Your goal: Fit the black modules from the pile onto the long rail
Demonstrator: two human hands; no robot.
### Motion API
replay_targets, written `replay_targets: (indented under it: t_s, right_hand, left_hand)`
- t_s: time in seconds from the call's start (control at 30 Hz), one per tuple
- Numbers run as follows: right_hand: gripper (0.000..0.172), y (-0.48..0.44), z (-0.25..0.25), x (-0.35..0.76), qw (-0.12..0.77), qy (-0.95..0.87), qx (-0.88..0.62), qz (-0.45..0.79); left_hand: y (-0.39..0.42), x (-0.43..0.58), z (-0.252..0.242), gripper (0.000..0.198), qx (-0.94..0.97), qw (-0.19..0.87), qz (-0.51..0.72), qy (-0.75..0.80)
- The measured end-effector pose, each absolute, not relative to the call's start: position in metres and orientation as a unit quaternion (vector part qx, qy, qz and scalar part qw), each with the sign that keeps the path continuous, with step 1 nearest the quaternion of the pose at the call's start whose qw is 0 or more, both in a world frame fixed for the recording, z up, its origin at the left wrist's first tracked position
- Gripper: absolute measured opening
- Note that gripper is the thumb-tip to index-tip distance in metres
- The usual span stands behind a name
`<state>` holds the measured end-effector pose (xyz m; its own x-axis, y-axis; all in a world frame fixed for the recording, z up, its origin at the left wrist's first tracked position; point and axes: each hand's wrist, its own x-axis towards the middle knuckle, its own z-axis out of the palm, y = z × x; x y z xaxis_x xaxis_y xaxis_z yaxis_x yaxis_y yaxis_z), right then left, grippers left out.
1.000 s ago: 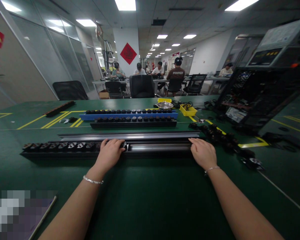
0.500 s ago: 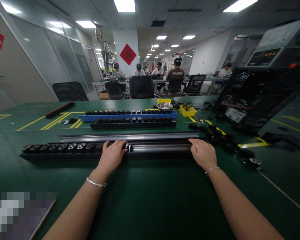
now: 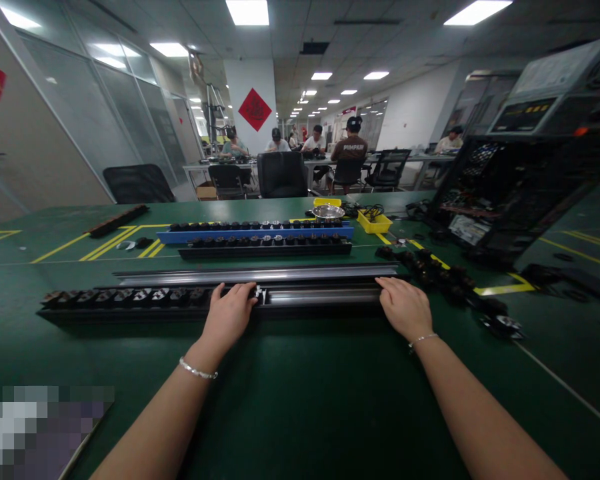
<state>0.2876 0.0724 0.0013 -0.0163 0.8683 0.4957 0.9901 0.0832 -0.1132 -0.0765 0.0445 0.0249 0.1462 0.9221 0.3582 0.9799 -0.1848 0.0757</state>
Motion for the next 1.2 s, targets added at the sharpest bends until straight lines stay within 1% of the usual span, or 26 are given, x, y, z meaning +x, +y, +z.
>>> replay_targets:
  t_s: [0.57, 0.93, 1.2]
  right_hand:
    - [0.042, 0.073, 0.001, 0.289, 0.219, -0.701, -0.665, -0.136]
    - [0.039, 0.074, -0.002, 0.29, 0.252, -0.701, -0.652, -0.139]
    - [0.04, 0.072, -0.002, 0.29, 0.245, -0.702, -0.654, -0.139]
  left_hand:
    - [0.046, -0.067, 0.018, 0.034, -0.736, 0.053, -0.213, -0.64]
    - [0.044, -0.058, 0.016, 0.035, -0.704, -0.036, -0.283, -0.65]
    - [0.04, -0.052, 0.018, 0.036, -0.702, 0.004, -0.244, -0.669]
